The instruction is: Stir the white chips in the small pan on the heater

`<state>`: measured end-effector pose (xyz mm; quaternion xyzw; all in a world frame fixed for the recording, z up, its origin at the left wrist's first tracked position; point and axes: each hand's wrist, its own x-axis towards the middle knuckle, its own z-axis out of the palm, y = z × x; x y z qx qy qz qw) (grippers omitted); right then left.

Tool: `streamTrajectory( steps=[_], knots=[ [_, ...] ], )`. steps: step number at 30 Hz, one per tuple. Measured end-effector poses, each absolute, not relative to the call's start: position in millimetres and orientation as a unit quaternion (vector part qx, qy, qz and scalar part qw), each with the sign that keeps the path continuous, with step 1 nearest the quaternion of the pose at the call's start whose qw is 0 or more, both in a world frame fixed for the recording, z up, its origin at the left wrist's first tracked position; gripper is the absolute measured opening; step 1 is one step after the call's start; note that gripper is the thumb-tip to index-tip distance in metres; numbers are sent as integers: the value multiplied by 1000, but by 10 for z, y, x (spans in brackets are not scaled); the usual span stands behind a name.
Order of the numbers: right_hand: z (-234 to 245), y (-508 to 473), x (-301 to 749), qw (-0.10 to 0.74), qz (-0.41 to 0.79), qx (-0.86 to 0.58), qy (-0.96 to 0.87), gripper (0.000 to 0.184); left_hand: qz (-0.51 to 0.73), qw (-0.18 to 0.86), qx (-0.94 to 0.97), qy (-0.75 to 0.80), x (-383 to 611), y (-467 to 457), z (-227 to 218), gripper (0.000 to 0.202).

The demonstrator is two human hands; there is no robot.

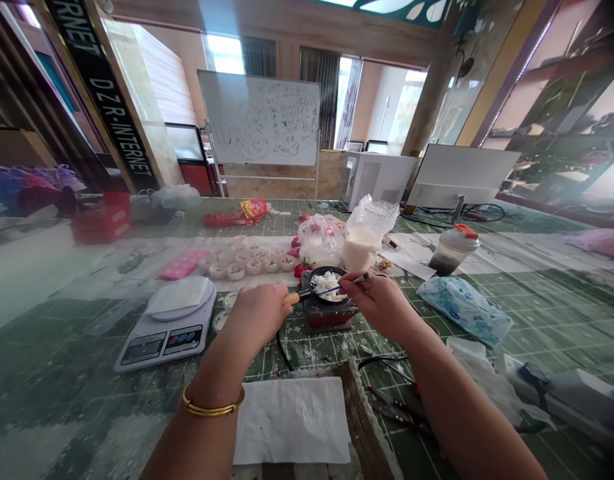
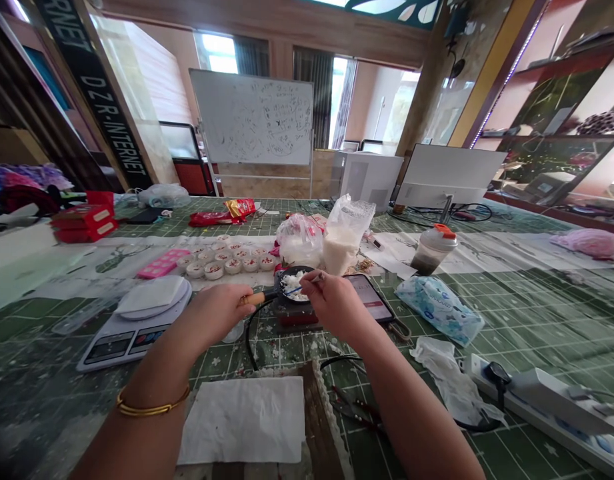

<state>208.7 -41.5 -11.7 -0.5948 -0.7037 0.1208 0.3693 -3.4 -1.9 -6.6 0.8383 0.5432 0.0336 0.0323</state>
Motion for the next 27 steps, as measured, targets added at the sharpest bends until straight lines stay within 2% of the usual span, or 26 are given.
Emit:
streamTrajectory(
  steps=[5, 10, 14, 19, 27],
  knots=[
    [-70, -445, 2136, 369, 87, -610, -696, 28, 25, 36, 838, 544, -33, -19, -64, 18],
    [-60, -416, 2211, 335, 84, -615, -709, 32, 31, 27, 839, 542, -32, -10, -72, 19],
    [-28, -426, 2280, 361, 77, -632, -682, 34, 23, 33, 836, 547, -29, -10, -59, 19],
    [-27, -405, 2330, 332, 81, -638, -690, 32, 23, 37, 837, 545, -24, -27, -54, 19],
    [-22, -426, 2386, 340, 52, -658, -670, 33, 30, 35, 838, 544, -38, 0, -97, 17]
  ],
)
